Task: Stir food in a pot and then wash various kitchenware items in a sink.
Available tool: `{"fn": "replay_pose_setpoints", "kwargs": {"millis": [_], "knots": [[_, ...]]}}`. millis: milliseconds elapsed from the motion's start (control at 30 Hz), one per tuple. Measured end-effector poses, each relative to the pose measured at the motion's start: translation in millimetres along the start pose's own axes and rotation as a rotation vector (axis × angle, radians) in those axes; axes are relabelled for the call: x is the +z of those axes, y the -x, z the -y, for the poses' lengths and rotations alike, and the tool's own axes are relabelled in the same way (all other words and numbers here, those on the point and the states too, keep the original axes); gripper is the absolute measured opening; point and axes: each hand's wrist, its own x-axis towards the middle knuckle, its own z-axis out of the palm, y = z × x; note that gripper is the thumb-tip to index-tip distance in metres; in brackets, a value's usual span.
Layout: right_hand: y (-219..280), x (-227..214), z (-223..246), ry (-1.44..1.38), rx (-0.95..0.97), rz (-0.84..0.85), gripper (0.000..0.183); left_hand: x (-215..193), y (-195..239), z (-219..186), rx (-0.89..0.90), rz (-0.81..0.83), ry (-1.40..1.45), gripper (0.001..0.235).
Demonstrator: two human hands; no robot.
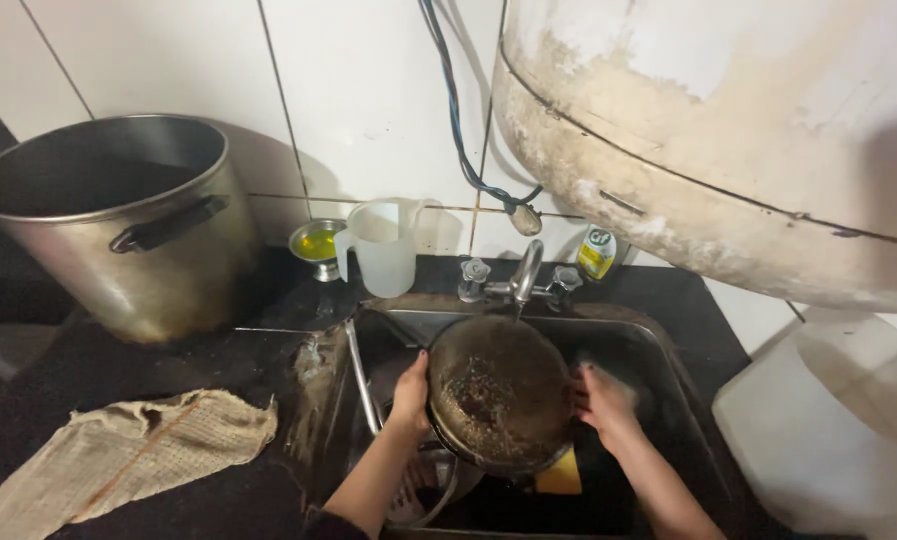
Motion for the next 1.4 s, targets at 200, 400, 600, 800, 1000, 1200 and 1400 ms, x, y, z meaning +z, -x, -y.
{"fn": "replay_pose_setpoints", "kwargs": {"millis": [200,400,600,800,1000,1200,1400], "knots": [[5,-61,-10,-0.145,-0.019,-0.18,0.039,26,-8,28,-0.17,0.194,-0.005,0.053],[41,-53,29,-0.236,-0.094,-0.244,0.037,73,-17,20,-0.056,0.446,-0.127,0.048],[11,5,47,-0.356,-0.037,-0.441,0.059,60,-34,24,0.449,0.233,-0.274,0.028],[38,124,71,-0.451,0.069,-0.282,0.077,31,39,-52,0.225,-0.178,-0.042,0.056],[11,147,79,-0.505,0.203,0.172,0.07,-1,108,-101,0.343,-0.365,0.12,0.072],[-21,120,104,-0.254,0.516,0.32,0.05,-47,78,-54,0.071,-0.014,0.0,0.079],[-39,37,108,0.102,0.186,0.135,0.049,-21,17,34,0.138,0.176,-0.591,0.036]]}}
